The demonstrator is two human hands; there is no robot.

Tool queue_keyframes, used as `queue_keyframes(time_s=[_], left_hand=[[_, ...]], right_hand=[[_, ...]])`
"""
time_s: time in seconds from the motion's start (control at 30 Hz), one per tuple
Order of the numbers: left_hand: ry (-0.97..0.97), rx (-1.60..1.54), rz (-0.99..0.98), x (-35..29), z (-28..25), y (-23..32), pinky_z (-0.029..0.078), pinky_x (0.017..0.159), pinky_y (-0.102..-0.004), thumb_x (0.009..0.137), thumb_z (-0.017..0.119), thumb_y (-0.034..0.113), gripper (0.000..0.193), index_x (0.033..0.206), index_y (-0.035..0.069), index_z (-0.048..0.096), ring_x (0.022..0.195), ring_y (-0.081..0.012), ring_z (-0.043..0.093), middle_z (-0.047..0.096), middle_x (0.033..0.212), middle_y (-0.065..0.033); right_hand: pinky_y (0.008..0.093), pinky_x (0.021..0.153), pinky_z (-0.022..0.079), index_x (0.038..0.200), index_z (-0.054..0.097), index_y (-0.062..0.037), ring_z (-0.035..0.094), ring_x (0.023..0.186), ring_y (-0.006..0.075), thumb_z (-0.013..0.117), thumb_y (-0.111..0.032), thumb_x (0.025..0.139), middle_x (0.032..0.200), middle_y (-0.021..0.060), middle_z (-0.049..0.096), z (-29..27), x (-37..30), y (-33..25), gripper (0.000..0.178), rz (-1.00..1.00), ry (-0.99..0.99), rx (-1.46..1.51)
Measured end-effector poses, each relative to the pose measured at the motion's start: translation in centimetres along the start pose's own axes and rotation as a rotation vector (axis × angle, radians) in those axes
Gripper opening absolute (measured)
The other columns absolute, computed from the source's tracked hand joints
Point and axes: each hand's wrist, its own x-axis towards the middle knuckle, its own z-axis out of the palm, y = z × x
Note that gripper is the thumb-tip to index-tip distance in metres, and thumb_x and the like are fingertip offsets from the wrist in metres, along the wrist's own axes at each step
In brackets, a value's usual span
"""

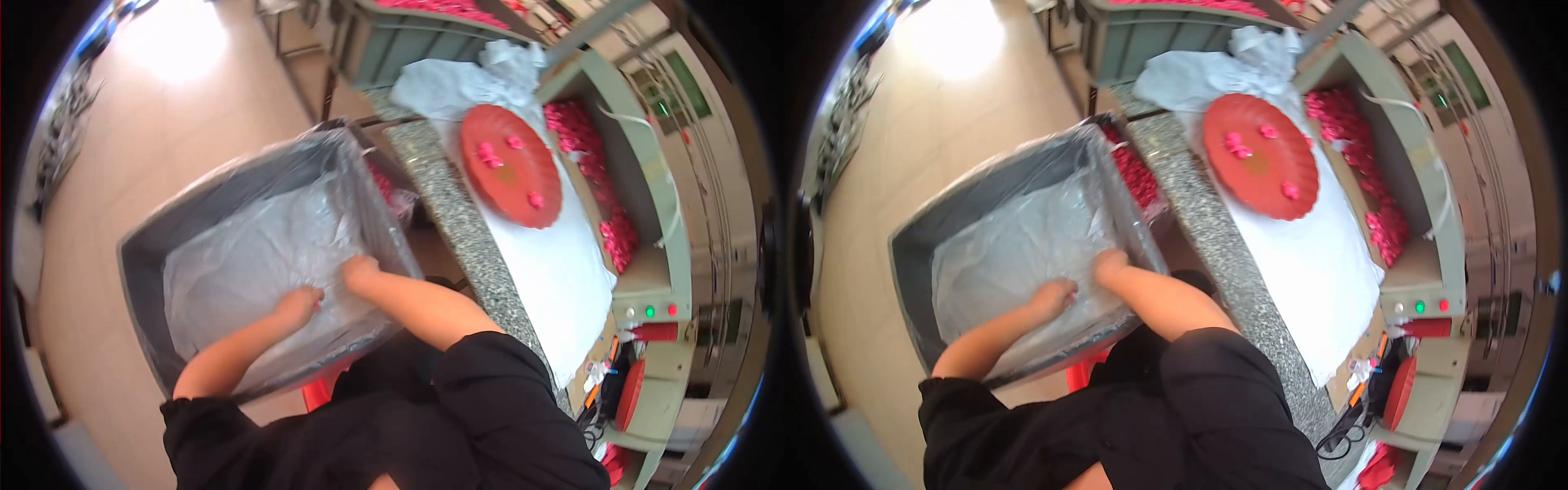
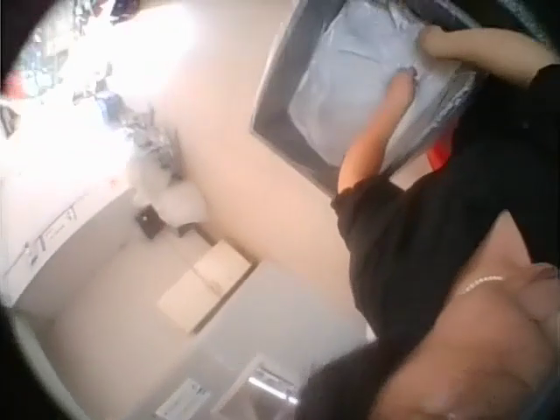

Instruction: The person assembles figurines by picking up components, applying glue from a bottle onto each piece, and attaching detail parts by hand before placing them onto a plate.

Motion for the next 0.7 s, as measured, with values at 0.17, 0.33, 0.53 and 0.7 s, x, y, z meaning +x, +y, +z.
queue_keyframes(time_s=[0.17, 0.33, 0.53, 0.7], left_hand=[[-0.065, -0.079, 0.009, 0.4, -0.5, 0.2, 0.043, 0.065, -0.0394, 0.068, 0.061, 0.016, 0.016, 0.074, 0.002, 0.054, 0.073, -0.0322, 0.054, 0.055, 0.075, -0.0168], [0.032, -0.175, 0.000, 0.1, -2.8, 1.1, 0.045, 0.058, -0.0330, 0.071, 0.063, 0.014, 0.017, 0.077, 0.000, 0.055, 0.063, -0.0259, 0.056, 0.057, 0.071, -0.0159], [0.154, -0.406, -0.139, -0.9, -6.8, 2.4, 0.045, 0.054, -0.0283, 0.073, 0.060, 0.005, 0.014, 0.086, 0.000, 0.057, 0.061, -0.0178, 0.058, 0.059, 0.070, -0.0131], [0.237, -0.425, -0.094, 1.6, -10.0, 7.9, 0.044, 0.047, -0.0234, 0.075, 0.057, 0.002, 0.014, 0.089, -0.001, 0.057, 0.056, -0.0109, 0.055, 0.058, 0.069, -0.0083]], right_hand=[[0.0341, 0.071, 0.048, 0.093, 0.063, -0.0055, 0.057, 0.093, 0.0224, 0.052, -0.012, 0.074, 0.097, 0.0110, 0.060, -2.7, -3.1, -0.8, 0.023, 0.055, -0.114, -0.014], [0.0342, 0.052, 0.048, 0.076, 0.059, 0.0026, 0.061, 0.059, 0.0235, 0.058, -0.010, 0.065, 0.081, 0.0174, 0.061, -11.6, -11.3, 1.6, 0.017, -0.250, 0.051, 0.603], [0.0238, 0.051, 0.048, 0.091, 0.051, 0.0027, 0.058, 0.057, 0.0135, 0.061, -0.014, 0.074, 0.071, 0.0093, 0.058, -20.4, -20.8, 14.1, 0.026, -0.019, 0.685, 1.389], [0.0256, 0.053, 0.048, 0.102, 0.049, 0.0056, 0.058, 0.062, 0.0151, 0.061, -0.023, 0.075, 0.078, 0.0123, 0.058, -19.9, -23.0, 30.6, 0.041, 0.578, 1.478, 1.434]])
